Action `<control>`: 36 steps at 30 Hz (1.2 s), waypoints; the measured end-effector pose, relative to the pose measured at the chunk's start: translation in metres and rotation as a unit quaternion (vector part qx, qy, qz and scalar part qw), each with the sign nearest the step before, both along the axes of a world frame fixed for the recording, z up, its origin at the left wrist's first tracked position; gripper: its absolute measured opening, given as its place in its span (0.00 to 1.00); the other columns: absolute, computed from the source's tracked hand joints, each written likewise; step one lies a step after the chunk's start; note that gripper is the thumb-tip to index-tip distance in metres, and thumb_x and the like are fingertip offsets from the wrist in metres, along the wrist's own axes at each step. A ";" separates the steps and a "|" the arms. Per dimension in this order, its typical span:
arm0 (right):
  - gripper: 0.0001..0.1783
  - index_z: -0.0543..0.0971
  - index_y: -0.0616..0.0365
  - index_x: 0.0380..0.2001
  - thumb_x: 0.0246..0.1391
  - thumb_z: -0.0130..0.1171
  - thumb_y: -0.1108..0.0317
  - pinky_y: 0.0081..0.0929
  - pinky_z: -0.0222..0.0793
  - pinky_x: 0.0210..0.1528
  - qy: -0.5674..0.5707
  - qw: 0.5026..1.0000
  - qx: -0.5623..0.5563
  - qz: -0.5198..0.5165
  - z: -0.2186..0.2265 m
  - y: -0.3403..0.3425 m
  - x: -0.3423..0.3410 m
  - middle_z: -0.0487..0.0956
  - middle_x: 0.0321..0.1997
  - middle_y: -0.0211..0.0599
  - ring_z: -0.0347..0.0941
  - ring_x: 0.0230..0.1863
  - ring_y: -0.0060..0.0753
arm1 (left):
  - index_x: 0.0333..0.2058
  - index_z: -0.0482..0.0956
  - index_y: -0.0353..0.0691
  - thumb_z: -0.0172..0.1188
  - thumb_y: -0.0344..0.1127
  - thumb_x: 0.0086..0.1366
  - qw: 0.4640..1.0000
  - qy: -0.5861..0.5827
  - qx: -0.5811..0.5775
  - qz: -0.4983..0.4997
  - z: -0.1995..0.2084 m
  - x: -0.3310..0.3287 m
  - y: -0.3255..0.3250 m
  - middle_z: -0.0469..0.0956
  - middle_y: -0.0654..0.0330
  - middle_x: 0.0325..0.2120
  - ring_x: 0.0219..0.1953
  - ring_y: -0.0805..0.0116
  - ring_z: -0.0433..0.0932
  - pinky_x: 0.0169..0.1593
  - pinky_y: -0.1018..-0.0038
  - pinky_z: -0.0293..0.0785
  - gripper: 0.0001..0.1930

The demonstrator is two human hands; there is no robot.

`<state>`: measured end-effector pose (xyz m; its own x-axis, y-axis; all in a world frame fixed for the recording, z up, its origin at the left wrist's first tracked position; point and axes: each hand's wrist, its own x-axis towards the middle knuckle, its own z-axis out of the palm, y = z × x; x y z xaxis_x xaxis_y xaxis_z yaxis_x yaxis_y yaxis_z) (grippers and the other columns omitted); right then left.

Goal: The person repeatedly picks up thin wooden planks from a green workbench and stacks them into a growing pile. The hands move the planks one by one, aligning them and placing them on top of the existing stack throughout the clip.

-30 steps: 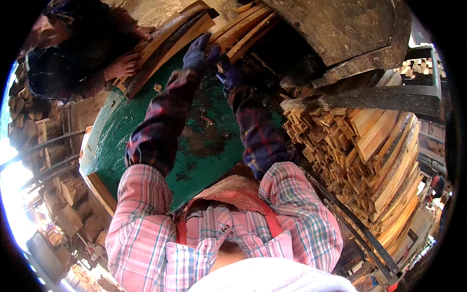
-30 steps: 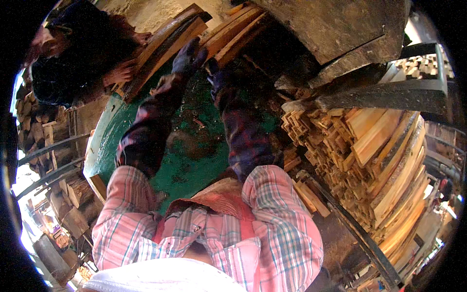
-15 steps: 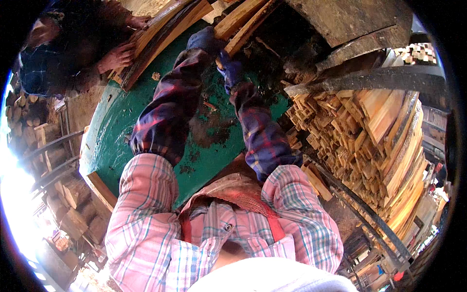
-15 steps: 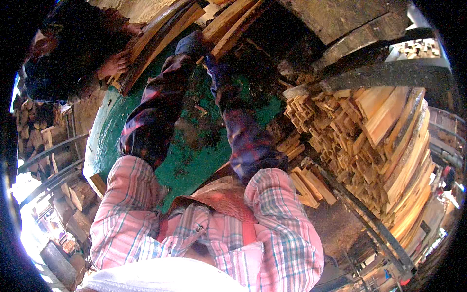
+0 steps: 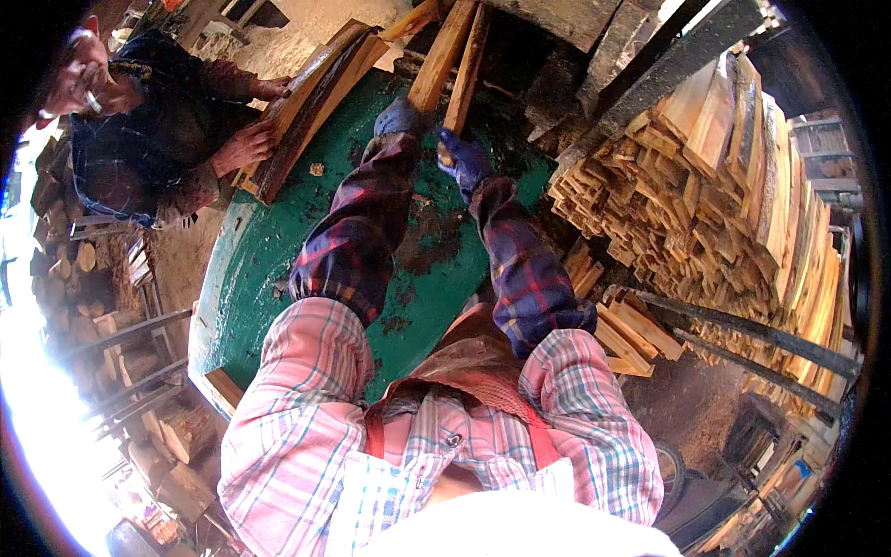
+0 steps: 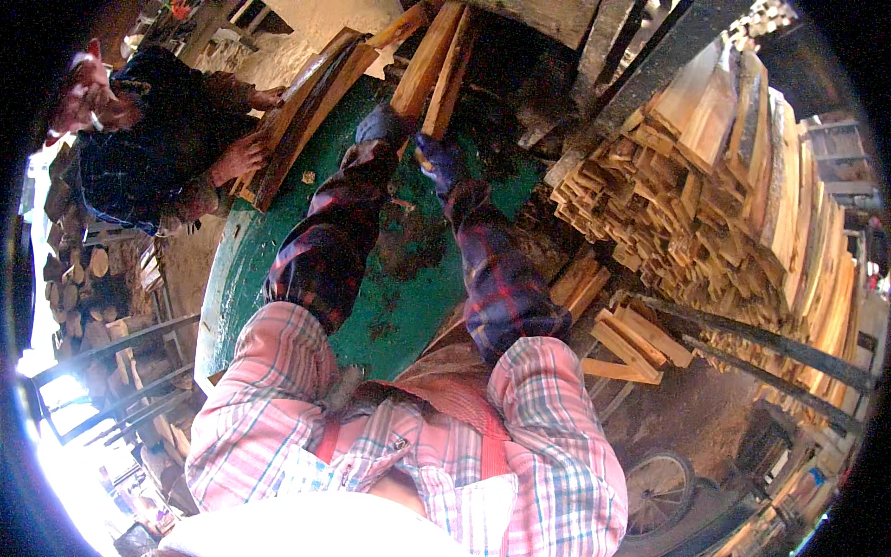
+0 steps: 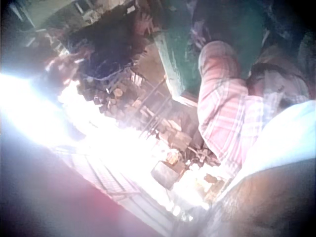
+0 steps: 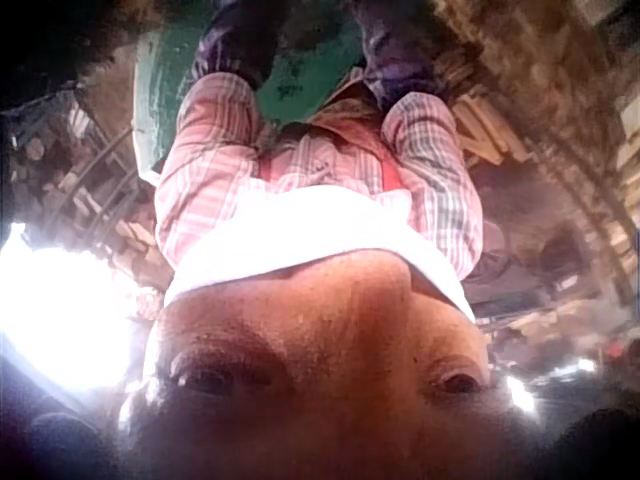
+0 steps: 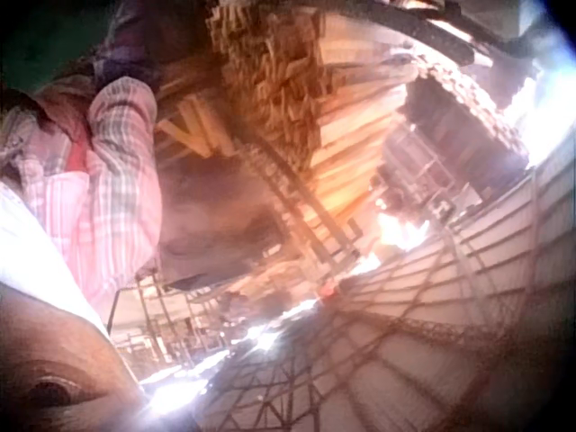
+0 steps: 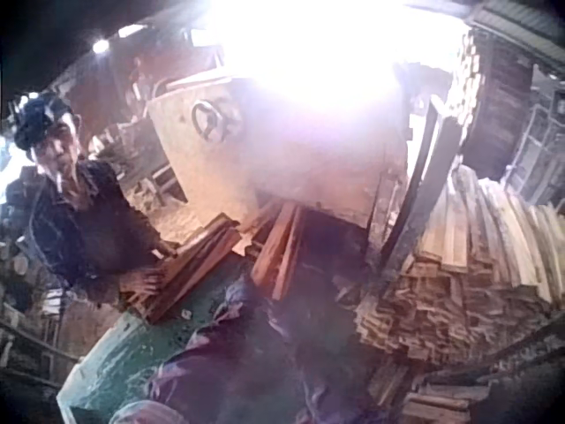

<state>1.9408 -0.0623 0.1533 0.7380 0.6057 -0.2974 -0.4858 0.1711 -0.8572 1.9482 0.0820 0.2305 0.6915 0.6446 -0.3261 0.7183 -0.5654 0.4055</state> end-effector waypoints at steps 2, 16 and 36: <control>0.13 0.77 0.53 0.34 0.48 0.63 0.59 0.26 0.70 0.32 -0.222 0.957 -0.165 0.083 0.002 -0.009 -0.042 0.75 0.30 0.27 0.71 0.29 0.20 | 0.40 0.77 0.37 0.63 0.44 0.45 1.000 -0.016 0.007 -0.008 0.003 -0.017 -0.006 0.78 0.44 0.37 0.44 0.50 0.77 0.46 0.63 0.73 0.23; 0.18 0.79 0.67 0.30 0.41 0.69 0.62 0.29 0.68 0.30 -0.058 0.979 -0.193 0.033 -0.008 -0.237 -0.282 0.79 0.27 0.33 0.74 0.27 0.27 | 0.39 0.73 0.39 0.60 0.53 0.50 0.994 0.064 0.022 0.083 -0.014 -0.436 -0.063 0.78 0.45 0.34 0.39 0.46 0.77 0.41 0.58 0.74 0.25; 0.20 0.68 0.57 0.51 0.53 0.53 0.69 0.24 0.70 0.39 -0.518 0.757 -0.335 -0.216 0.241 -0.558 0.076 0.71 0.47 0.36 0.71 0.41 0.31 | 0.51 0.67 0.44 0.59 0.49 0.54 0.976 -0.035 0.146 0.157 -0.035 -0.426 -0.050 0.75 0.48 0.42 0.44 0.48 0.74 0.47 0.60 0.71 0.28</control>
